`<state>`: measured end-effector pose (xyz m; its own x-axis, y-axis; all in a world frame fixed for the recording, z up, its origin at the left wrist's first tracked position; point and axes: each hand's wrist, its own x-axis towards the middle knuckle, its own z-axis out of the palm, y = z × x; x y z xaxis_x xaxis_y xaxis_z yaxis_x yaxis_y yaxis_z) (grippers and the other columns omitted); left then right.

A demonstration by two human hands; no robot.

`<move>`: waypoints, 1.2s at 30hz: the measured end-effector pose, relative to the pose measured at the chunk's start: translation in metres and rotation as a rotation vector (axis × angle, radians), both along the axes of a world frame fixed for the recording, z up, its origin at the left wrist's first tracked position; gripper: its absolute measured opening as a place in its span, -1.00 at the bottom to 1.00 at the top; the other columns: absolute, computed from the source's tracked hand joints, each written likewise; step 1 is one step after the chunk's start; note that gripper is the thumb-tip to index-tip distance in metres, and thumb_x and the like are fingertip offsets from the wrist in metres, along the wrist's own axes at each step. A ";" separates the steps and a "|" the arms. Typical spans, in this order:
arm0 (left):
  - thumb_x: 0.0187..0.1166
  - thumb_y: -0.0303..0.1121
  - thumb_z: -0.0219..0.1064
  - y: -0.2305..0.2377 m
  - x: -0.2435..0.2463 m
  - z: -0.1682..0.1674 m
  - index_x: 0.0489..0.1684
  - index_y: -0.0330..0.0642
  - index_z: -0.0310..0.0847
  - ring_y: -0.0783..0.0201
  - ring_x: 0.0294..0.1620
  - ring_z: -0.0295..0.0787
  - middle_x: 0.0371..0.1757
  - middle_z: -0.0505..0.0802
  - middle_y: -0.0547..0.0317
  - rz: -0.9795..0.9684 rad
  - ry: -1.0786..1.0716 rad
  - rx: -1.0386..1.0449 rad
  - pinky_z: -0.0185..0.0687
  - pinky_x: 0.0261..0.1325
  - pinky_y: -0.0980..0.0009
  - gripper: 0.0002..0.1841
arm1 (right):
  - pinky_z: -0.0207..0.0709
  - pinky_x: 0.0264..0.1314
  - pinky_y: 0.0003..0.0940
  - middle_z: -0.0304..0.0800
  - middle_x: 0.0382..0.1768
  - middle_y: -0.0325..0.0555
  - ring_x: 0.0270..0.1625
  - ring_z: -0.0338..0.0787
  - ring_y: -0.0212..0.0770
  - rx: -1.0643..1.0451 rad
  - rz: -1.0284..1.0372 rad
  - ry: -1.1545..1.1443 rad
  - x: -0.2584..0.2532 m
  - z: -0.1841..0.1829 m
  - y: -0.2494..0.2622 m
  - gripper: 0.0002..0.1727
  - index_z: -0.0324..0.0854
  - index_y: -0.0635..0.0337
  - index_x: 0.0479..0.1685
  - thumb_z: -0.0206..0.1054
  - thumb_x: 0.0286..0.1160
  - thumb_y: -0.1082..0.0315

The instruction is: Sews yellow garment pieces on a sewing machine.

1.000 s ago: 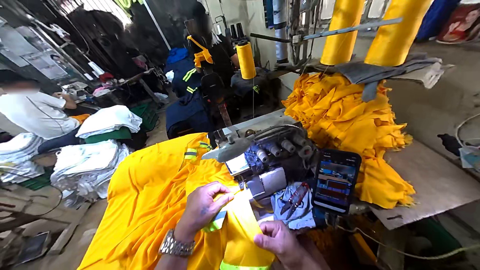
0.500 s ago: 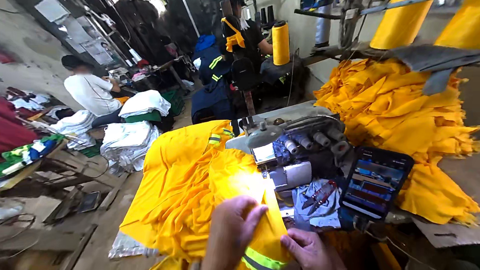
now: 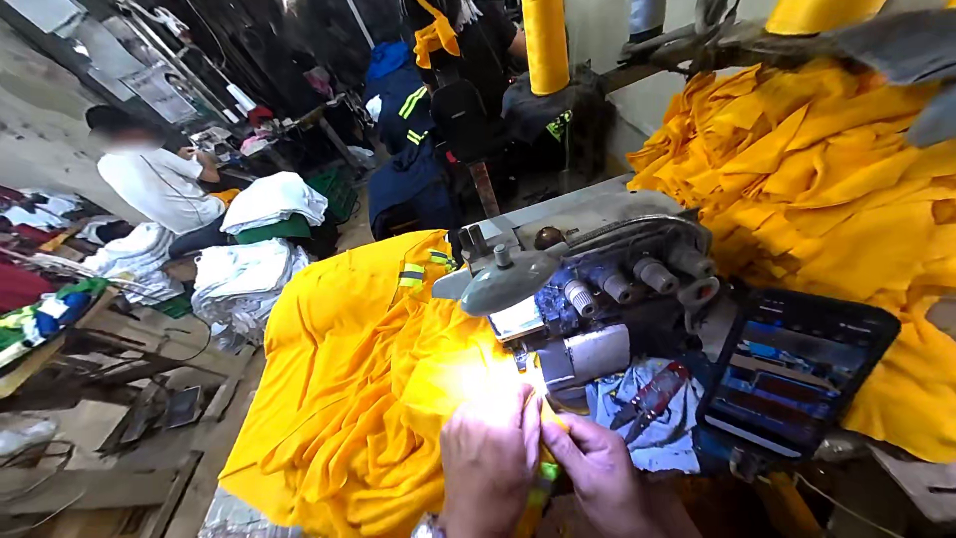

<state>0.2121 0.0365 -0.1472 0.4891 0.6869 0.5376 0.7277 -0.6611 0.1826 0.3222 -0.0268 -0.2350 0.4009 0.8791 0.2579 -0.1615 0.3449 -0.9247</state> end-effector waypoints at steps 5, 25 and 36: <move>0.58 -0.11 0.37 0.013 -0.024 0.005 -0.32 -0.01 0.90 0.43 -0.27 0.86 -0.32 0.91 0.32 -0.125 -0.132 -0.152 0.80 -0.13 0.36 -0.75 | 0.74 -0.12 -0.45 0.86 -0.33 -0.16 -0.25 0.81 -0.37 0.016 -0.010 0.031 -0.002 -0.001 0.007 -0.72 0.82 0.26 -0.37 0.46 0.56 0.21; 0.62 0.01 0.14 0.041 -0.034 0.001 -0.10 0.14 0.93 0.14 -0.15 0.69 -0.31 0.78 0.31 0.063 0.087 0.013 0.56 -0.09 0.12 -0.62 | 0.67 -0.32 -0.51 0.83 -0.27 -0.17 -0.39 0.72 -0.46 -0.110 0.129 0.094 -0.014 0.008 -0.022 -0.76 0.83 0.35 -0.06 0.20 0.68 0.50; 0.55 -0.17 0.47 -0.078 -0.096 -0.040 0.09 -0.19 0.86 0.07 -0.09 0.83 -0.14 0.87 -0.04 -0.033 -0.260 -0.362 0.75 0.04 0.05 -0.68 | 0.70 -0.32 -0.48 0.80 -0.51 -0.30 -0.42 0.78 -0.44 -0.196 -0.094 -0.198 -0.002 0.014 -0.001 -0.63 0.80 0.16 -0.37 0.14 0.76 0.29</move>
